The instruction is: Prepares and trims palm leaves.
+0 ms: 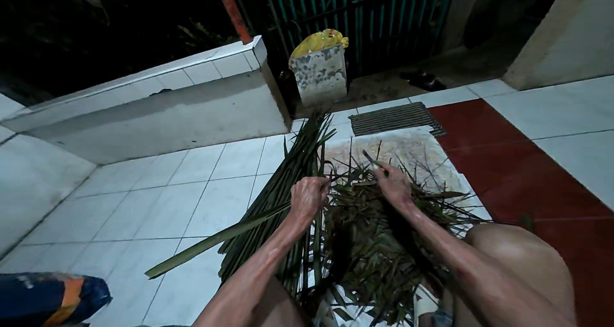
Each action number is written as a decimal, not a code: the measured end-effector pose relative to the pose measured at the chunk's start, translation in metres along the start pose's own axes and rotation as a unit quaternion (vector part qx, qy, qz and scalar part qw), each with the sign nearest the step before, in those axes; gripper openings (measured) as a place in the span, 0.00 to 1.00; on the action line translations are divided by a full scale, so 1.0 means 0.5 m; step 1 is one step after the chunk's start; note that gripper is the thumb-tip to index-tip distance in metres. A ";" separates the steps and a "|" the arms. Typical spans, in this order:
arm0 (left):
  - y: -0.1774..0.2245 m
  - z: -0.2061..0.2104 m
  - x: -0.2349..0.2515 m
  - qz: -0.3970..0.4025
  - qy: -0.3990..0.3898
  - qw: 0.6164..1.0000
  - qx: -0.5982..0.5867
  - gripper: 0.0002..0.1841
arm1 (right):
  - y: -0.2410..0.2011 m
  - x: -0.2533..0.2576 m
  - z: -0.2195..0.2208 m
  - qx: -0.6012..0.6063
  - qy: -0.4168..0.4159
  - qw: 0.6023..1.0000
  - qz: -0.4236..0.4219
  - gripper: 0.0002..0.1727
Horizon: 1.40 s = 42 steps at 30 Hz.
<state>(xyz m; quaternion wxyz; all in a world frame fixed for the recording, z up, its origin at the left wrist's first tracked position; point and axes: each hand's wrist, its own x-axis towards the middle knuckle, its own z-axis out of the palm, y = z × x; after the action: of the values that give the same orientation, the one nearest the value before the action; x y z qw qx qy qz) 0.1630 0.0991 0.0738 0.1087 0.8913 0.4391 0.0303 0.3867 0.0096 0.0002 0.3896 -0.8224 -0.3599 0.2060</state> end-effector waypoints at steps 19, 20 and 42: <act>0.002 0.037 -0.004 0.111 0.142 0.975 0.127 0.12 | -0.055 -0.068 0.013 0.098 -0.206 0.957 -0.180 0.25; 0.000 0.041 -0.004 0.120 0.156 0.971 0.135 0.12 | -0.056 -0.068 0.012 0.091 -0.203 0.959 -0.178 0.24; 0.007 0.023 -0.017 0.112 0.147 0.975 0.126 0.13 | -0.021 -0.011 -0.017 -0.026 -0.035 0.999 -0.012 0.22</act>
<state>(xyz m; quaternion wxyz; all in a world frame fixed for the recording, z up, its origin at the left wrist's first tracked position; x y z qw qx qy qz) 0.1620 0.0884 0.0635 -0.0748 0.9271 0.3479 0.1174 0.3838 0.0058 0.0143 0.3572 -0.8203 -0.3883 0.2207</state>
